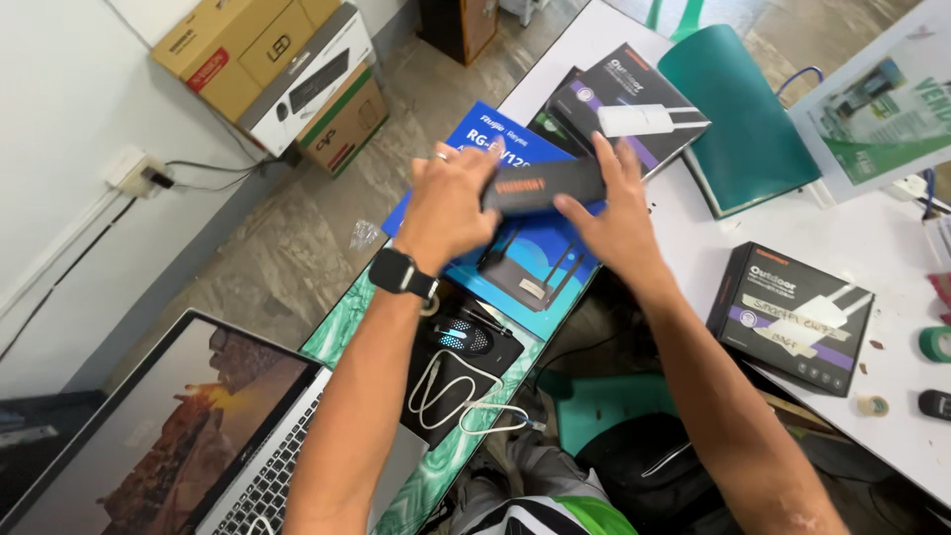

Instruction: The person unboxes a white WiFi range extender at a workbench, handling its power adapter and cables, then plugs a cable into the device and a laptop area. They then fold the box flap, place the device and accessories back, and tape the box closed with tape from a roll.

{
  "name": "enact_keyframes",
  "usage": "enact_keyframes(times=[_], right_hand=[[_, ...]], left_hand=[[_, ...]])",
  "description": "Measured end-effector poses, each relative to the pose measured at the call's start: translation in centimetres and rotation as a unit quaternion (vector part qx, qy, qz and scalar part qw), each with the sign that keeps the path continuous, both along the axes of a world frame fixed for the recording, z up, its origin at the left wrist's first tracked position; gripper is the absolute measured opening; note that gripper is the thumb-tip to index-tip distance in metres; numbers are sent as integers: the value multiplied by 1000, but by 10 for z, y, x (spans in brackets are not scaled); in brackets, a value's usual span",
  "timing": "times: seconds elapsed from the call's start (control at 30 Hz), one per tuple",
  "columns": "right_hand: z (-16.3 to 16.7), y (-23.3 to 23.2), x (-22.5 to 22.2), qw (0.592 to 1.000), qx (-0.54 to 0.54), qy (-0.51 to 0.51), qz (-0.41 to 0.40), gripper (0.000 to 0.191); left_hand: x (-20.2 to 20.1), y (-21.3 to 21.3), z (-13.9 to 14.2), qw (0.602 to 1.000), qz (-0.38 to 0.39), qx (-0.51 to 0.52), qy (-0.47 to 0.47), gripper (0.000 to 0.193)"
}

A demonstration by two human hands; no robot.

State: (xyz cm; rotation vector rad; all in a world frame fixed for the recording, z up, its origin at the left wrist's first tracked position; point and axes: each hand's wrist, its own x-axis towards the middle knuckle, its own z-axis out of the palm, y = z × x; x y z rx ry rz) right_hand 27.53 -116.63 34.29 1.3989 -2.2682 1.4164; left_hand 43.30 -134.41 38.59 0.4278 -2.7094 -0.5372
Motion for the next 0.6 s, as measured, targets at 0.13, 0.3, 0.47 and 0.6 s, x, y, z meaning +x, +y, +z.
enact_keyframes(times=[0.13,0.3,0.47,0.6], right_hand=[[0,22,-13,943,228,-242,-6,69],[-40,48,-25,977,159,-128,55,64],[-97,65,-27,973,177,-142,35,50],[-118,68,-27,972,153,-177,31,41]], left_hand=[[10,14,-9,993,-29,42,-104,65],[18,-8,-76,976,-1,220,0,35],[16,-24,-148,975,86,201,43,45],[13,-24,-169,989,91,117,-13,51]])
